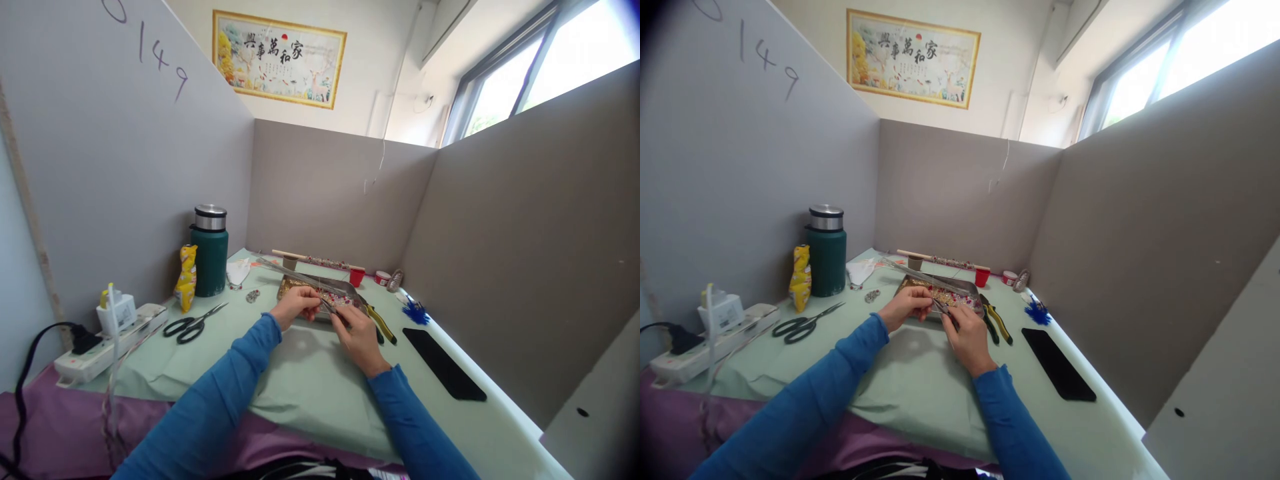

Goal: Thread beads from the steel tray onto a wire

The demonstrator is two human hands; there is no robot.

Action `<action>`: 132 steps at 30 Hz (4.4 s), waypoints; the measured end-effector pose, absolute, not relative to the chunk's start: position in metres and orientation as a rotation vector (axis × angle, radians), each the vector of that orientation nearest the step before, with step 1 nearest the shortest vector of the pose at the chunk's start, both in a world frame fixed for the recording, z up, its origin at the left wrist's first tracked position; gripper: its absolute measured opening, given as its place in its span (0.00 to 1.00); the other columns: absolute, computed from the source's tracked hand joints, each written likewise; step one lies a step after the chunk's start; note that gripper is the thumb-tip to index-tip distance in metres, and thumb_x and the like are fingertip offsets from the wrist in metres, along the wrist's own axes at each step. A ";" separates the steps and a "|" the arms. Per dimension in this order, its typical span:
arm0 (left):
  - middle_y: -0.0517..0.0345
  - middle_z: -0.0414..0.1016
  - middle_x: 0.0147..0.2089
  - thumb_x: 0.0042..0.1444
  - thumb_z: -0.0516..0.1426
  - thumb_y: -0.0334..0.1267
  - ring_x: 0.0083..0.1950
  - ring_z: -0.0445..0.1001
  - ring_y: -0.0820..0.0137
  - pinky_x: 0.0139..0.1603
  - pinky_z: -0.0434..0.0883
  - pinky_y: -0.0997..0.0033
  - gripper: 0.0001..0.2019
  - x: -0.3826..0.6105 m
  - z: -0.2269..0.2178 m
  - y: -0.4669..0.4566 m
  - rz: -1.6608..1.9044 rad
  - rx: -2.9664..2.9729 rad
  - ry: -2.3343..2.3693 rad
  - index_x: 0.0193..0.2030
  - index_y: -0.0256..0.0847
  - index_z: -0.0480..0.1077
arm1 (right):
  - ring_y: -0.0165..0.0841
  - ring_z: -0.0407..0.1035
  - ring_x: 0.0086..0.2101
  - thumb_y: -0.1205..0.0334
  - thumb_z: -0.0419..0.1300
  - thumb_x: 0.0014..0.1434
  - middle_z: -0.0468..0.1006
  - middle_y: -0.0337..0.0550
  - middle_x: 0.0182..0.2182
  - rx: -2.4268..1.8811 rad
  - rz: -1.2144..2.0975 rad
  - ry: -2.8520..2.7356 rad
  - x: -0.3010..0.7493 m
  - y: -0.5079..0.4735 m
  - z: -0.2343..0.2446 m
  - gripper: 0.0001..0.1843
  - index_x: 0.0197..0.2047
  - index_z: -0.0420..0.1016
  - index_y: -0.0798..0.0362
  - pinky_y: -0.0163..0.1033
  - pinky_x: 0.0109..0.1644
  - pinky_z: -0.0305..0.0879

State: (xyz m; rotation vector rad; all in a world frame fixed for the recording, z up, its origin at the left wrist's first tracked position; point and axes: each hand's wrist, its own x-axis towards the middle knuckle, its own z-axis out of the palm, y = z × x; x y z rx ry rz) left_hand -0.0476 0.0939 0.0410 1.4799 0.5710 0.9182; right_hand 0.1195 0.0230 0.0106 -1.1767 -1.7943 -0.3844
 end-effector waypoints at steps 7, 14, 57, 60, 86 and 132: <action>0.60 0.69 0.20 0.42 0.60 0.38 0.17 0.65 0.78 0.19 0.61 0.78 0.10 -0.047 0.042 0.093 0.904 1.484 0.551 0.25 0.35 0.63 | 0.32 0.67 0.29 0.60 0.52 0.59 0.74 0.44 0.28 -1.157 -0.387 -1.798 0.120 0.024 0.010 0.11 0.37 0.74 0.53 0.37 0.35 0.64; 0.61 0.68 0.19 0.43 0.59 0.37 0.17 0.65 0.78 0.19 0.61 0.78 0.09 -0.046 0.043 0.091 0.941 1.527 0.559 0.24 0.35 0.62 | 0.34 0.68 0.32 0.60 0.52 0.59 0.74 0.44 0.29 -1.165 -0.406 -1.803 0.120 0.023 0.009 0.11 0.39 0.74 0.52 0.38 0.36 0.64; 0.65 0.66 0.20 0.47 0.54 0.33 0.16 0.62 0.80 0.18 0.61 0.79 0.04 -0.034 0.035 0.093 1.248 1.655 0.561 0.27 0.37 0.60 | 0.34 0.66 0.35 0.62 0.52 0.60 0.74 0.45 0.33 -1.232 -0.718 -1.753 0.114 0.024 0.008 0.11 0.41 0.73 0.55 0.37 0.39 0.60; 0.65 0.66 0.20 0.47 0.54 0.33 0.15 0.61 0.80 0.18 0.61 0.78 0.04 -0.034 0.035 0.092 1.254 1.642 0.552 0.27 0.37 0.60 | 0.34 0.66 0.35 0.62 0.52 0.60 0.74 0.45 0.32 -1.230 -0.734 -1.755 0.114 0.023 0.009 0.11 0.41 0.73 0.55 0.37 0.38 0.60; 0.64 0.67 0.21 0.47 0.55 0.35 0.16 0.61 0.81 0.18 0.62 0.78 0.06 -0.035 0.037 0.092 1.254 1.620 0.536 0.26 0.36 0.61 | 0.34 0.67 0.36 0.62 0.52 0.59 0.75 0.46 0.33 -1.231 -0.709 -1.717 0.111 0.024 0.008 0.11 0.41 0.73 0.55 0.37 0.40 0.61; 0.64 0.67 0.19 0.46 0.55 0.32 0.15 0.61 0.81 0.17 0.61 0.79 0.05 -0.036 0.037 0.092 1.238 1.605 0.568 0.25 0.37 0.61 | 0.33 0.66 0.32 0.61 0.50 0.60 0.73 0.45 0.29 -1.248 -0.802 -1.748 0.109 0.027 0.009 0.11 0.37 0.73 0.54 0.36 0.35 0.59</action>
